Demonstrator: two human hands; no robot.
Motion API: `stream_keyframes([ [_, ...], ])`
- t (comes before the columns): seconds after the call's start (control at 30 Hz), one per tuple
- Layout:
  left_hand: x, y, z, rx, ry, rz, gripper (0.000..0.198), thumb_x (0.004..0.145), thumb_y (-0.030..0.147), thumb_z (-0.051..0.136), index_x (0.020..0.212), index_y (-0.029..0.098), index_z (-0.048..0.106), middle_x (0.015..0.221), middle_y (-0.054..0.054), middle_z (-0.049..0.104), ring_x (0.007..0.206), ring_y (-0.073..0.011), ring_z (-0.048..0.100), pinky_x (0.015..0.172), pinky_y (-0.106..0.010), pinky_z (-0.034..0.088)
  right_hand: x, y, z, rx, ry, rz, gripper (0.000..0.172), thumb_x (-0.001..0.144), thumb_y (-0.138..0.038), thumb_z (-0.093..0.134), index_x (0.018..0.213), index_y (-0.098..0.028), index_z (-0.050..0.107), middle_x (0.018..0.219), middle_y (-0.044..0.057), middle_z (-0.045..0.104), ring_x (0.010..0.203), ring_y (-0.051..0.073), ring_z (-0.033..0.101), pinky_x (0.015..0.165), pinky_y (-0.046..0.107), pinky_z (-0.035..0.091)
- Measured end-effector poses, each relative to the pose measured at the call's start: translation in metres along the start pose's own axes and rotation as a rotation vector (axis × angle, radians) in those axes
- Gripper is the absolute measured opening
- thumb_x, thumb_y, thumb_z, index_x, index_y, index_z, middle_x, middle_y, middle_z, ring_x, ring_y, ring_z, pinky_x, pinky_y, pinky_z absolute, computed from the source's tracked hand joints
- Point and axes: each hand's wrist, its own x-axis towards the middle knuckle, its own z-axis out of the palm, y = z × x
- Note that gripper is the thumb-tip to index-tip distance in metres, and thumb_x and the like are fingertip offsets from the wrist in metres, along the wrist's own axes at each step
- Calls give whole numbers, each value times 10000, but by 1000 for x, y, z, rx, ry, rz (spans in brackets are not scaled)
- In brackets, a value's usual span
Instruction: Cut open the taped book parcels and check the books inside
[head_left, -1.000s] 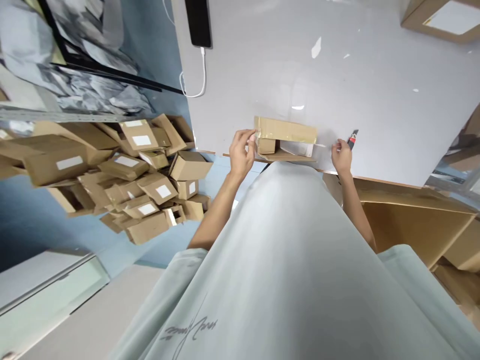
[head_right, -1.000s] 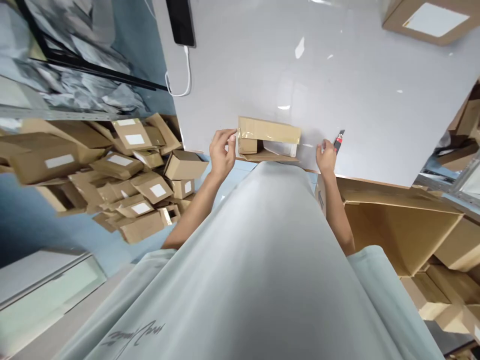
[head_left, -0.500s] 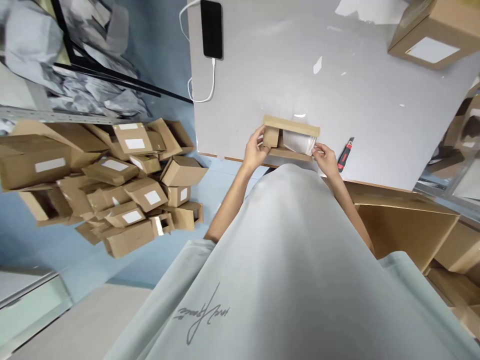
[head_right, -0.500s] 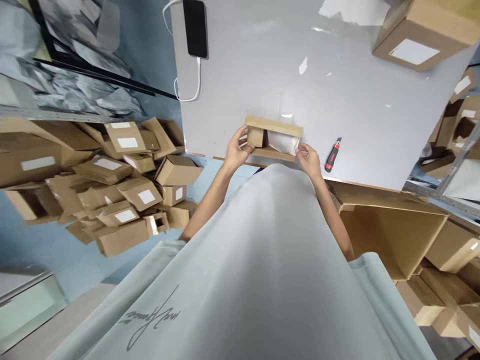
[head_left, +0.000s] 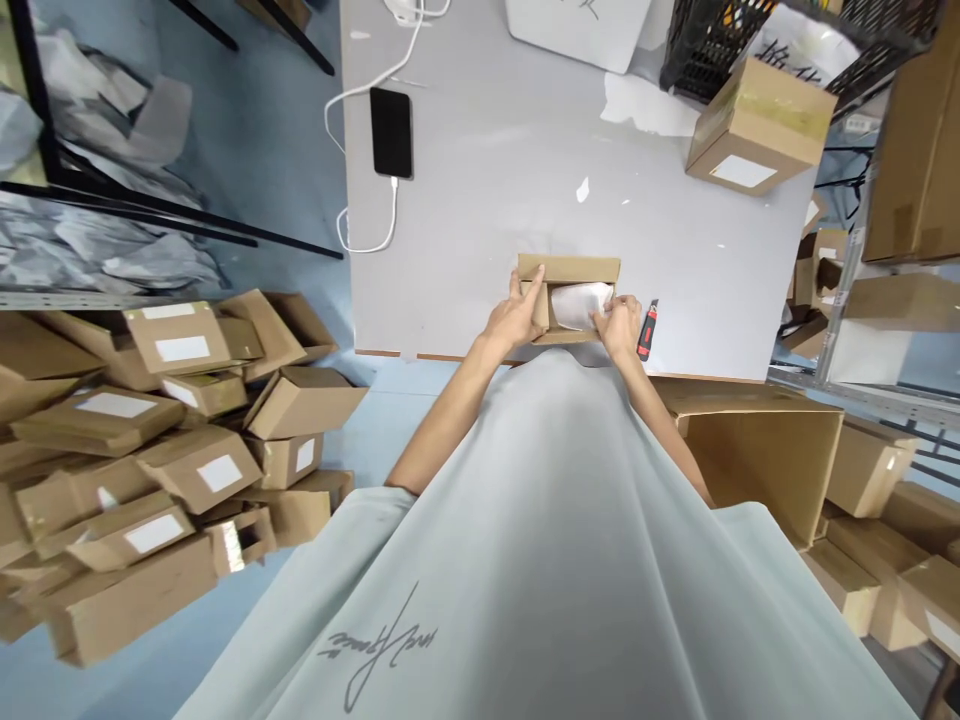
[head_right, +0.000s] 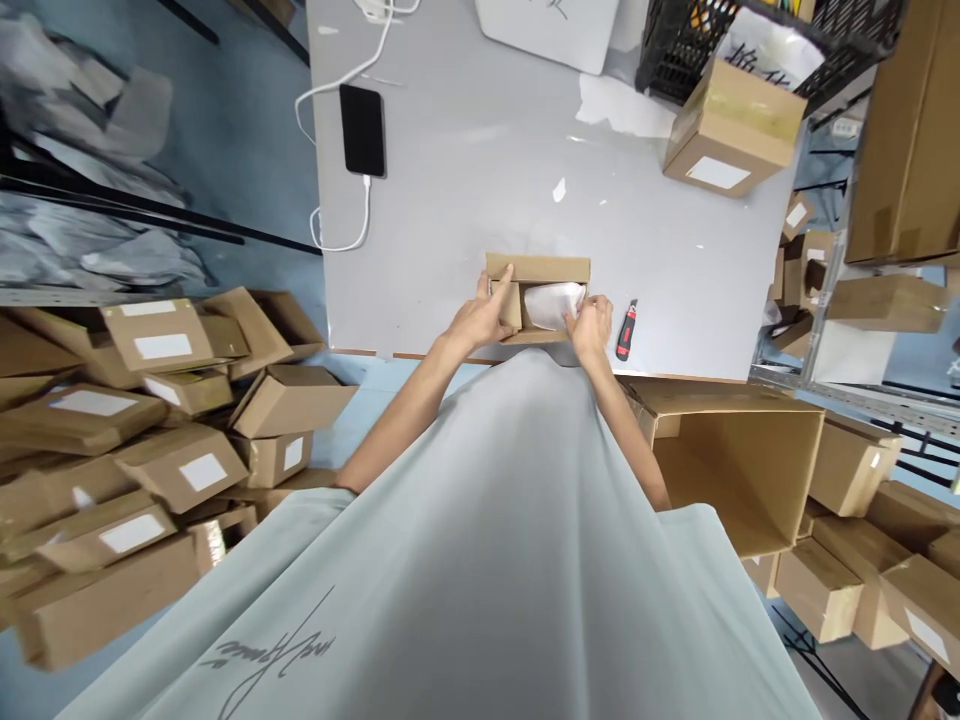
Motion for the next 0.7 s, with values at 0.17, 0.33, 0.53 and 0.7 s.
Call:
stream_keyframes([
  [0.17, -6, 4, -3, 18, -3, -1, 1351, 910, 267, 902, 1882, 374, -30, 1939, -262, -59, 1346, -478, 778, 1108, -533, 634, -15, -11, 1, 42, 78, -50, 119, 1010, -226, 682, 1037, -176, 787, 1636, 218, 598, 1604, 366, 435, 1336, 508, 404],
  [0.33, -13, 9, -7, -2, -14, -15, 1269, 954, 252, 865, 1890, 344, 14, 1940, -265, -26, 1385, -474, 755, 1117, -524, 636, -25, -21, -14, -86, 46, -106, 272, 1066, -257, 616, 1214, -122, 800, 1531, 243, 691, 1484, 361, 548, 1283, 472, 442],
  [0.53, -17, 12, -9, 29, -25, -4, 1209, 993, 269, 824, 1890, 338, 17, 1947, -247, -19, 1422, -466, 734, 1151, -533, 626, -14, -56, -17, -349, -176, -9, 309, 1085, -214, 629, 1306, -50, 771, 1350, 305, 793, 1330, 375, 702, 1126, 428, 508],
  [0.7, -19, 8, -10, -9, -8, 8, 1181, 997, 275, 825, 1894, 271, 57, 1935, -286, -2, 1510, -491, 666, 1190, -551, 604, -24, -57, -35, -249, -119, -40, 225, 1060, -289, 641, 1213, -185, 769, 1205, 184, 853, 1131, 321, 785, 929, 364, 538],
])
